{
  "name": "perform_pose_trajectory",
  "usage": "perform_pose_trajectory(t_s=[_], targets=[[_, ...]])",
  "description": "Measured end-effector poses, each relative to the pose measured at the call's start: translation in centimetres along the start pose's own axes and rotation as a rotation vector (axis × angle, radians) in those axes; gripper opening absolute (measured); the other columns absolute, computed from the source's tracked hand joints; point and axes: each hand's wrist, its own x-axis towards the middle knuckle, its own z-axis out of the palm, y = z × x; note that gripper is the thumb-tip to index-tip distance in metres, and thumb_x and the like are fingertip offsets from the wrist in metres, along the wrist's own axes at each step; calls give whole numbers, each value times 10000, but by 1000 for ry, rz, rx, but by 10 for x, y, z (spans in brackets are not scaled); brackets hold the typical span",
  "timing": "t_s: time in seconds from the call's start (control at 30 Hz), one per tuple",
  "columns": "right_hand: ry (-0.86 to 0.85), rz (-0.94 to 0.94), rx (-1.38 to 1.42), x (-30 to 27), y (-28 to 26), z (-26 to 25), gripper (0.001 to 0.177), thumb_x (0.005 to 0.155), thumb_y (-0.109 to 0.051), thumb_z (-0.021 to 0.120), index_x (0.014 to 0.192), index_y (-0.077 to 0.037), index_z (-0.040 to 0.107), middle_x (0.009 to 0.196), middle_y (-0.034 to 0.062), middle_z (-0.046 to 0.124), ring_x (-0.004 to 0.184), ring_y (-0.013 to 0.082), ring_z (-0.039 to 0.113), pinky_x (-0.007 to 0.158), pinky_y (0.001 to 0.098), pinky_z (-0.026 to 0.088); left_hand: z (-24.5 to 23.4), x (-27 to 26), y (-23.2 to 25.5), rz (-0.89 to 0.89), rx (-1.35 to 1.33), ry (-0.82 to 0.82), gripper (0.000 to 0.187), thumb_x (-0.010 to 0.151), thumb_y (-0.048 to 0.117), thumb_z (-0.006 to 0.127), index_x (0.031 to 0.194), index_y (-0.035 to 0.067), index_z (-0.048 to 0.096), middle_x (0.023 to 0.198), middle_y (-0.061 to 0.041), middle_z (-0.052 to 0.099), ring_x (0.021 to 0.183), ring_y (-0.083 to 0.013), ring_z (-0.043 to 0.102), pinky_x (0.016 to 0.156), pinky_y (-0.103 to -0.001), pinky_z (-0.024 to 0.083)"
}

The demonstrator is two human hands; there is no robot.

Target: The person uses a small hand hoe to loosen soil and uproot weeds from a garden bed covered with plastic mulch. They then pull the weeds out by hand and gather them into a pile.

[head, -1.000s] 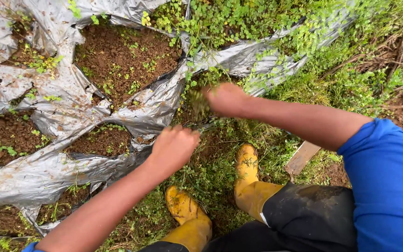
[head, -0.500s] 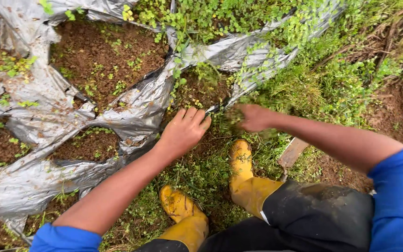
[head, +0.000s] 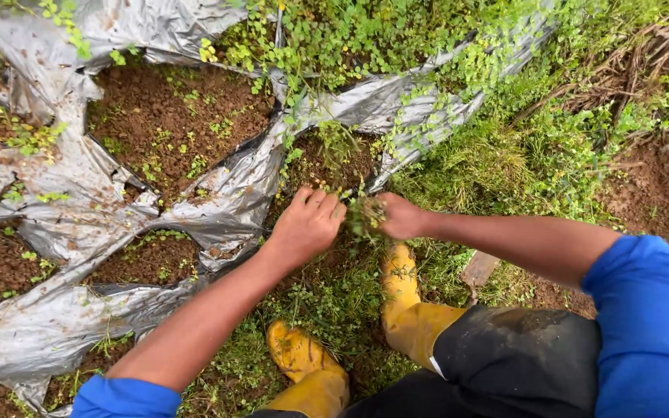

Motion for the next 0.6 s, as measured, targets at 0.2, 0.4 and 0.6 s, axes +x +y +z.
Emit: perform_pose_trajectory(t_s=[0.2, 0.4, 0.6], targets=[[13, 100, -23, 14, -78, -35, 124, 853, 86, 597, 876, 30, 705, 657, 82, 626, 531, 192, 577, 630, 286, 576, -22, 2, -7, -43, -85, 21, 278, 1096, 252, 470, 993, 77, 658, 873, -109, 677, 864, -267, 721, 866, -417, 516], [341, 430, -203, 17, -117, -43, 523, 833, 220, 521, 1345, 128, 572, 1153, 306, 650, 634, 306, 711, 477, 301, 600, -43, 8, -3, -102, -99, 41, 305, 1116, 304, 438, 1028, 84, 630, 867, -105, 673, 845, -260, 731, 871, -420, 539], [185, 439, -477, 35, -202, -49, 653, 821, 211, 547, 1444, 16, 546, 1257, 289, 651, 972, 401, 729, 784, 433, 657, -67, 1, 2, -148, -212, -2, 326, 1124, 299, 399, 1050, 112, 655, 867, -71, 688, 832, -211, 736, 807, -364, 560]])
